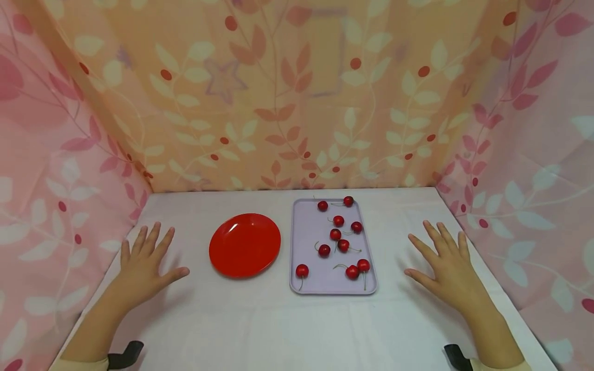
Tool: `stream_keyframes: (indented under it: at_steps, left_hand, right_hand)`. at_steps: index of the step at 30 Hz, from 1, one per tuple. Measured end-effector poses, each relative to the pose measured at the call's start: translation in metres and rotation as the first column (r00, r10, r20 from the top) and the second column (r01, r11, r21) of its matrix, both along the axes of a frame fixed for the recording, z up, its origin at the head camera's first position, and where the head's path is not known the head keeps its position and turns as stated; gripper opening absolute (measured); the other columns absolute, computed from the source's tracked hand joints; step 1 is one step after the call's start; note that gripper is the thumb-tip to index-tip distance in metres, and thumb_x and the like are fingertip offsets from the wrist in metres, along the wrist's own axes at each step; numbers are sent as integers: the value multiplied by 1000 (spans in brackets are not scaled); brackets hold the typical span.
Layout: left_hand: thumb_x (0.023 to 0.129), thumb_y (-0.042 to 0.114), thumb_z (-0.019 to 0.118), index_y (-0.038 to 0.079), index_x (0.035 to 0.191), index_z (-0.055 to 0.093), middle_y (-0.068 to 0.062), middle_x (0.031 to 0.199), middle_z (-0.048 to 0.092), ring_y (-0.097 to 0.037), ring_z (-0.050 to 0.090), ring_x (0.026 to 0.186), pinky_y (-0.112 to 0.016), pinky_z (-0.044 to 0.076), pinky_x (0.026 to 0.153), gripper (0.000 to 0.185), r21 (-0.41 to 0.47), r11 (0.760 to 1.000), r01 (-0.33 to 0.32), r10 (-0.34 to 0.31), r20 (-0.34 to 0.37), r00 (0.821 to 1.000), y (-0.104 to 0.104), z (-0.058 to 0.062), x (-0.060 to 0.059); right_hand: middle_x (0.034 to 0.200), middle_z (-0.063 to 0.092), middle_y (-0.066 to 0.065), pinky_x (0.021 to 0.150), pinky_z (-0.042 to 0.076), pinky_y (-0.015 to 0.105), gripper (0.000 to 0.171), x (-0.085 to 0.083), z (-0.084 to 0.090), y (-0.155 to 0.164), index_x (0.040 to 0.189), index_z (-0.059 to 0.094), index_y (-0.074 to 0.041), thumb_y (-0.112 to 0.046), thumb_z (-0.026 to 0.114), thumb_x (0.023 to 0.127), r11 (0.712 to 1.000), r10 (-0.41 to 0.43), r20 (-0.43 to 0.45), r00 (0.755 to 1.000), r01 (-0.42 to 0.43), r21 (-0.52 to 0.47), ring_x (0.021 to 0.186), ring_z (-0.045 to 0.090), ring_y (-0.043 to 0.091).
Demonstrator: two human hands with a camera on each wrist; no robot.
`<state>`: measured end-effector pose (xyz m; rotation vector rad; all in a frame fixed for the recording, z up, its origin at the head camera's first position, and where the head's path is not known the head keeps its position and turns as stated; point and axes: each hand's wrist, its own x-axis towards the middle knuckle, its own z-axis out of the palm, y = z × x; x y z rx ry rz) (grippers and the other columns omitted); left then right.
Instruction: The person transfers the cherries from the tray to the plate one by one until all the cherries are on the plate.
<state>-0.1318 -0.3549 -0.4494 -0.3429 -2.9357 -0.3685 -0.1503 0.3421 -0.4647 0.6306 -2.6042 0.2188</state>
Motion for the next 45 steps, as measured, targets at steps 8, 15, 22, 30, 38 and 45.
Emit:
stream_keyframes:
  at_steps: [8, 15, 22, 30, 38, 45]
  left_hand:
    - [89, 54, 72, 10, 165, 11, -29, 168, 8, -52, -3, 154, -74, -16, 115, 107, 129, 991, 23, -24, 11, 1000, 4, -8, -10]
    - [92, 43, 71, 5, 164, 12, -33, 166, 10, -55, 0, 153, -79, -7, 114, 101, 296, 954, 47, -63, 46, 997, 11, -12, -14]
    - [94, 36, 70, 5, 164, 10, -31, 167, 9, -55, -1, 153, -74, -7, 118, 97, 446, 893, 69, -110, 67, 992, 19, -18, -17]
    - [96, 42, 67, 20, 166, 1, -15, 173, -1, -45, -7, 156, -84, 11, 110, 99, 519, 853, -42, -87, 222, 971, 30, -24, -19]
    - [95, 37, 70, 19, 167, 2, -15, 173, 1, -45, -2, 157, -81, 15, 112, 100, 561, 826, -50, -105, 241, 965, 41, -30, -28]
    - [94, 34, 71, 23, 167, 1, -14, 173, 1, -46, 3, 156, -80, 21, 111, 101, 578, 814, -65, -115, 269, 956, 46, -40, -34]
  right_hand:
    - [166, 31, 17, 123, -3, 68, 86, 1, 4, -6, 149, 54, -22, -48, 86, 74, 999, 27, -7, 1000, -27, -47, 156, 18, 40]
    - [165, 33, 17, 124, -1, 66, 87, 1, 5, -13, 150, 53, -23, -47, 86, 74, 997, 32, -7, 999, -32, -67, 155, 21, 40]
    - [164, 35, 16, 126, 2, 63, 86, -1, 5, -23, 149, 54, -22, -46, 87, 74, 995, 54, -15, 998, -55, -86, 154, 24, 40]
    - [163, 37, 17, 126, 6, 63, 82, -2, 8, -37, 148, 56, -20, -45, 84, 75, 992, 85, -9, 996, -86, -98, 153, 26, 42]
    - [160, 40, 17, 126, 8, 62, 80, -3, 11, -50, 146, 58, -18, -42, 85, 75, 987, 109, -12, 994, -110, -122, 148, 32, 45]
    - [159, 42, 15, 126, 13, 62, 76, -6, 12, -61, 146, 58, -18, -44, 82, 80, 979, 141, -14, 990, -141, -150, 146, 35, 44]
